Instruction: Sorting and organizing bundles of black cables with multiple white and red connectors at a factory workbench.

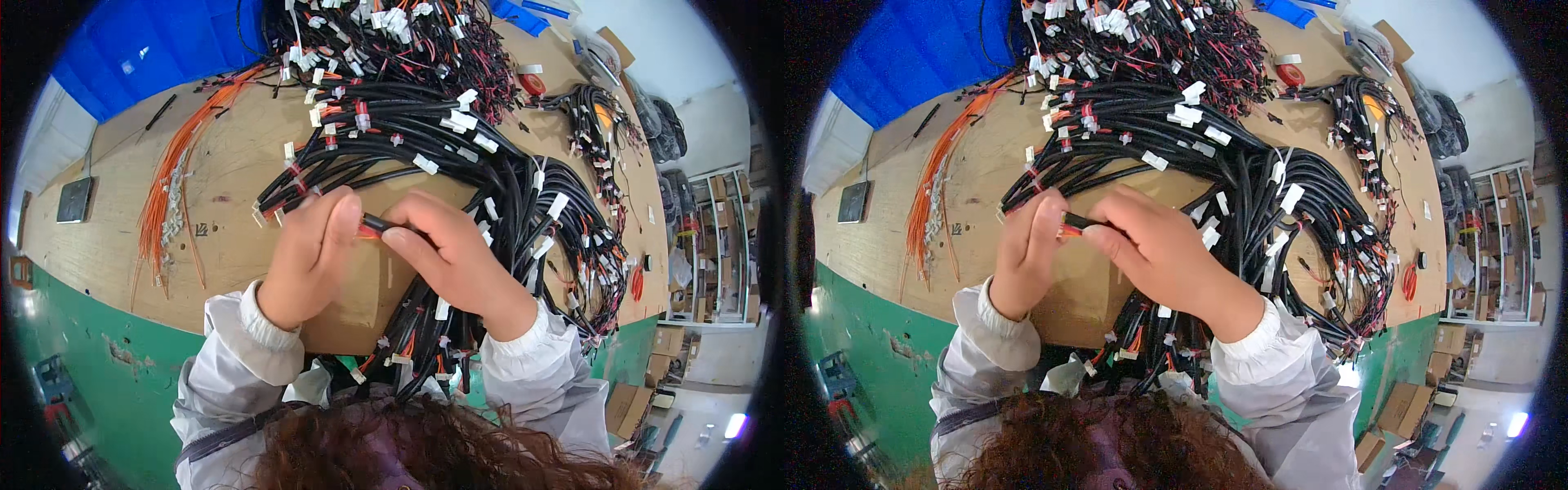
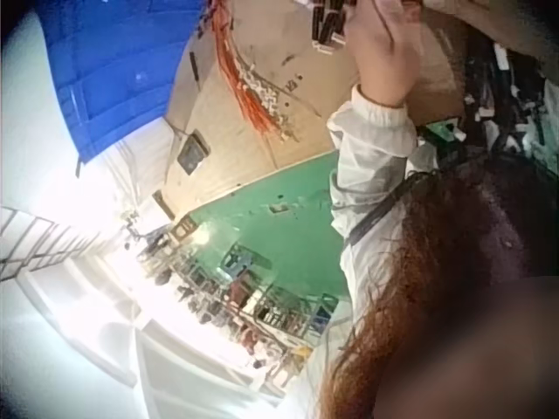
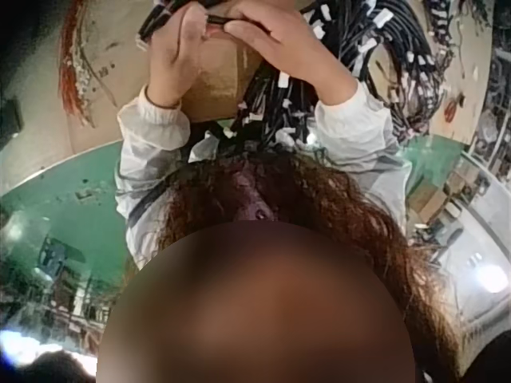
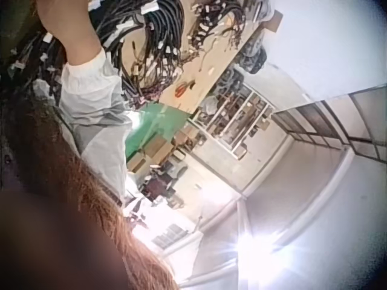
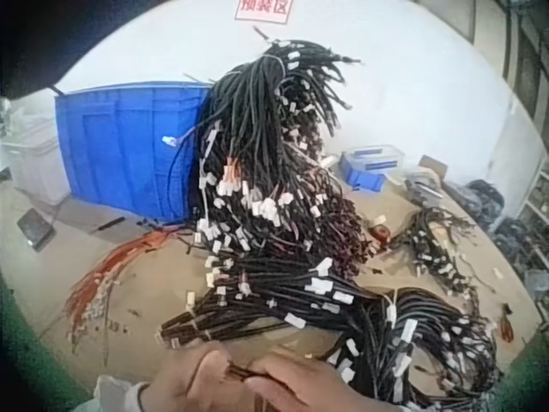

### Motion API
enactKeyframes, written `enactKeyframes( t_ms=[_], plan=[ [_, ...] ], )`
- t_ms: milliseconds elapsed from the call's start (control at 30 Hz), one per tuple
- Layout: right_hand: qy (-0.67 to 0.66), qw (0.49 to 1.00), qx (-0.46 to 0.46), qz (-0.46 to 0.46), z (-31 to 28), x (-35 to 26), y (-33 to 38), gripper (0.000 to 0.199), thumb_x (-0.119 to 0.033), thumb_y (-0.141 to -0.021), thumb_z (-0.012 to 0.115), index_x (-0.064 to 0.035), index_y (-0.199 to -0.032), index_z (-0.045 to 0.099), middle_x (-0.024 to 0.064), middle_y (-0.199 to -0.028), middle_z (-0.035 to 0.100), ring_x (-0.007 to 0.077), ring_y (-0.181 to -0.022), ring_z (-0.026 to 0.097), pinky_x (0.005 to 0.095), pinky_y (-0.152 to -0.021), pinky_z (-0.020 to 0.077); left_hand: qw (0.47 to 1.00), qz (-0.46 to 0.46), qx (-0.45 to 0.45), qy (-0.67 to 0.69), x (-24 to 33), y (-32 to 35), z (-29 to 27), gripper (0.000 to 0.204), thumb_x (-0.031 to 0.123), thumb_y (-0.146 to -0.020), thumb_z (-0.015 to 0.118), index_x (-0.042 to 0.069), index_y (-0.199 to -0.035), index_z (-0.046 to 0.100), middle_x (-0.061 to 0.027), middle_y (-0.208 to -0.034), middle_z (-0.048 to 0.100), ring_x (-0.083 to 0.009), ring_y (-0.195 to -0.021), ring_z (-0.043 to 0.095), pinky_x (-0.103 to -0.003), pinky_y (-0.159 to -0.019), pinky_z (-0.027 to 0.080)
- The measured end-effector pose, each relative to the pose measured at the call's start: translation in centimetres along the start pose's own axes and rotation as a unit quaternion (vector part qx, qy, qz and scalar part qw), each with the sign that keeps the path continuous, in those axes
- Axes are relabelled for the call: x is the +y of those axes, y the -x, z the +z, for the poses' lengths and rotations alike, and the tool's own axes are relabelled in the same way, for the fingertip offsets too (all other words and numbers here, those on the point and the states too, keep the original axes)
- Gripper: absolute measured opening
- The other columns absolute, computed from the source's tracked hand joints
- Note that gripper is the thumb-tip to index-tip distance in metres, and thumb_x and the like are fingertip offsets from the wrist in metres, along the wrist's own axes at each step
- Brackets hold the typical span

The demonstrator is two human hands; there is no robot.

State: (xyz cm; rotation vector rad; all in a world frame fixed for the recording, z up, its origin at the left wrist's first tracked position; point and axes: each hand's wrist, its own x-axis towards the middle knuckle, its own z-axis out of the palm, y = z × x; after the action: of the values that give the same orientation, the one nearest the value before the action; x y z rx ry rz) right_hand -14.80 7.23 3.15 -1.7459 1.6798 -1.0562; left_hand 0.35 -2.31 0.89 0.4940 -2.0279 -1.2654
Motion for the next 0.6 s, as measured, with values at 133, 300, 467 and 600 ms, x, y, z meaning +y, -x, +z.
enactKeyframes(
  t_ms=[133,300,467,600],
  plan=[
    [-0.066,0.997,-0.011,0.027,-0.4,-0.4,0.0,0.015,-0.015,-0.084,0.059,-0.0006,-0.084,0.055,0.0055,-0.072,0.046,0.0161,-0.064,0.043,0.0266,-0.058,0.0348,0.97,-0.125,-0.057,0.198,-0.1,0.4,0.5,0.034,0.028,-0.097,0.033,0.0,-0.091,0.051,0.0011,-0.065,0.042,-0.0059,-0.058,0.037,-0.021,-0.052,0.032],
    [-0.088,0.996,0.011,-0.022,0.0,0.1,-0.1,0.015,-0.013,-0.082,0.061,0.0,-0.081,0.055,0.0037,-0.069,0.043,0.0135,-0.06,0.041,0.024,-0.053,0.0322,0.987,-0.087,-0.015,0.131,-0.6,1.1,1.4,0.032,0.026,-0.097,0.034,0.0,-0.085,0.05,-0.0053,-0.064,0.043,-0.0149,-0.056,0.04,-0.027,-0.053,0.033],
    [-0.052,0.997,0.033,-0.038,0.1,0.0,0.1,0.011,-0.01,-0.081,0.061,-0.0005,-0.082,0.056,0.0037,-0.068,0.044,0.0123,-0.056,0.041,0.0246,-0.05,0.0317,1.0,0.003,0.014,-0.024,-0.8,1.7,1.8,0.027,0.02,-0.095,0.037,-0.001,-0.086,0.051,-0.0162,-0.069,0.048,-0.0328,-0.063,0.046,-0.037,-0.057,0.037],
    [0.051,0.993,0.051,-0.092,0.8,0.1,0.0,0.013,-0.011,-0.077,0.063,-0.0021,-0.081,0.054,0.0085,-0.072,0.045,0.0236,-0.061,0.048,0.0311,-0.052,0.0366,0.994,0.052,0.047,-0.083,-1.2,2.0,0.9,0.024,0.02,-0.093,0.04,-0.001,-0.088,0.051,-0.0172,-0.072,0.05,-0.0348,-0.069,0.047,-0.041,-0.06,0.038]
  ],
)
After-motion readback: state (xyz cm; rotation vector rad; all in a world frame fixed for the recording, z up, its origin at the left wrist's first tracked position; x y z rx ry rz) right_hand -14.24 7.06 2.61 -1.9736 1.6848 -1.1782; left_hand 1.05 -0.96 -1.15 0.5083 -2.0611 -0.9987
